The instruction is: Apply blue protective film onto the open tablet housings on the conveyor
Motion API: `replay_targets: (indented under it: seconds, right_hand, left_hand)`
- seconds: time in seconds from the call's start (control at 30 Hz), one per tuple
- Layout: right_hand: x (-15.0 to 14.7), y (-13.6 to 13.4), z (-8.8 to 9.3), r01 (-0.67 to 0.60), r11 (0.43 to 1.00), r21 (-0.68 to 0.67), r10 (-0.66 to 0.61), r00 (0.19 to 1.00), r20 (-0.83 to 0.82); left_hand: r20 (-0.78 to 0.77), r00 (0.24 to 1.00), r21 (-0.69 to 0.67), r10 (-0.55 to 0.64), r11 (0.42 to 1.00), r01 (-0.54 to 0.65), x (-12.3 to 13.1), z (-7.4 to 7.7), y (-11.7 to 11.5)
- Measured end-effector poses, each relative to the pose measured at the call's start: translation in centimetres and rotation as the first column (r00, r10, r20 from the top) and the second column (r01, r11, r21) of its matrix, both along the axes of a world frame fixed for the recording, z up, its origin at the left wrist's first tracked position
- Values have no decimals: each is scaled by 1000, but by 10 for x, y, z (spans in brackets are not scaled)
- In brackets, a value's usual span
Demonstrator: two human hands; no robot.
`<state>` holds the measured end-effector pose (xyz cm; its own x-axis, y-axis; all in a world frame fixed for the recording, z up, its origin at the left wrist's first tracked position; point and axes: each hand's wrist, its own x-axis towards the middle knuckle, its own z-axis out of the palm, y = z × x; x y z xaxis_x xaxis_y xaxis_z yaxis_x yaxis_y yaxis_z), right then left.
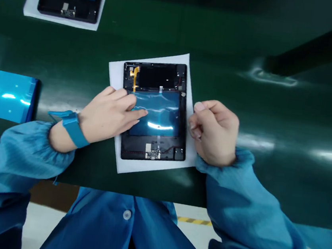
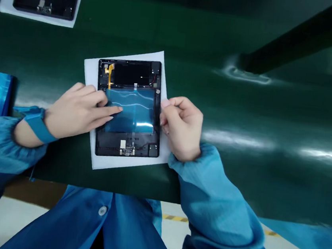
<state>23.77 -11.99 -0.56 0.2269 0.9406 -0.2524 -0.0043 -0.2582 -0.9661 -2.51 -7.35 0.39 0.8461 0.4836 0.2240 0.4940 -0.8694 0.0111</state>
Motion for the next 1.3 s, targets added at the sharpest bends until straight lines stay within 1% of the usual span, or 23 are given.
replay_targets:
  seconds: [0.07,0.2,0.27,0.3,0.33,0.37,0.43,0.47,0.5,0.53,0.57,0.6,0.7,0.77,0.83,0.9,0.93,0.97,1.07,1.1,1.13,1.2,1.3]
  right_hand:
    - [2,3,-3,-20,999,28,20,1000,-5]
    - [16,8,-12,-24,992,124,27,999,-25]
    - [22,7,-14,-88,973,215,66,992,108]
    - [22,4,-13,-179,945,272,112,963,244]
    - [22,1,-12,-312,898,311,166,894,416]
    - [19,-2,-10,-471,826,309,217,772,598]
    - [11,-5,-5,-747,643,169,267,426,864]
    - [6,-4,-2,-824,562,73,266,263,927]
    - [1,0,0,-863,504,-14,257,134,957]
    - [-3,5,1,-877,473,-82,245,42,969]
    - [-7,13,2,-876,466,-128,234,-18,972]
    - [-11,20,3,-865,477,-158,225,-53,973]
    - [-19,38,3,-823,533,-197,214,-94,972]
    - [-21,36,3,-817,540,-204,212,-102,972]
    - [-22,24,2,-841,503,-199,212,-104,972]
    - [-20,12,1,-875,444,-192,216,-103,971]
    - [-18,8,1,-880,436,-188,217,-100,971]
    - [-16,6,0,-871,457,-181,214,-90,973]
    - [-13,11,-1,-773,614,-160,196,-47,979]
    - [-13,12,-1,-740,653,-161,195,-40,980]
    - [-13,11,-1,-723,670,-168,200,-42,979]
    - [-15,2,1,-741,641,-201,227,-67,972]
    - [-17,-23,5,-808,536,-245,267,-114,957]
  left_hand:
    - [-32,999,-21,-8,1000,8,27,-2,3]
    - [-114,993,-145,-19,989,3,79,-1,10]
    - [-122,992,-200,12,979,-37,85,0,15]
    - [-110,992,-217,53,973,-76,81,0,18]
    - [-89,989,-229,114,965,-132,73,-1,21]
    - [-62,980,-236,190,951,-199,62,-2,23]
    - [-9,942,-250,335,912,-327,38,-5,28]
    - [2,923,-260,386,891,-372,27,-8,30]
    - [1,909,-273,418,874,-402,19,-11,32]
    - [-10,901,-286,434,862,-418,13,-14,33]
    - [-26,897,-300,441,853,-428,11,-16,33]
    - [-42,894,-311,446,844,-436,10,-19,34]
    - [-64,893,-326,446,836,-441,14,-23,33]
    - [-63,894,-323,443,839,-438,16,-23,32]
    - [-63,894,-322,443,839,-438,17,-23,31]
    - [-62,895,-322,441,840,-436,16,-24,31]
    - [-57,896,-322,440,842,-433,16,-24,31]
    - [-51,898,-321,437,844,-429,15,-25,31]
    - [-34,899,-314,437,849,-425,15,-26,32]
    - [-34,898,-312,438,849,-426,15,-26,32]
    - [-36,898,-310,439,849,-428,16,-26,32]
    - [-41,897,-309,441,848,-431,16,-25,32]
    - [-38,898,-309,439,849,-428,17,-25,31]
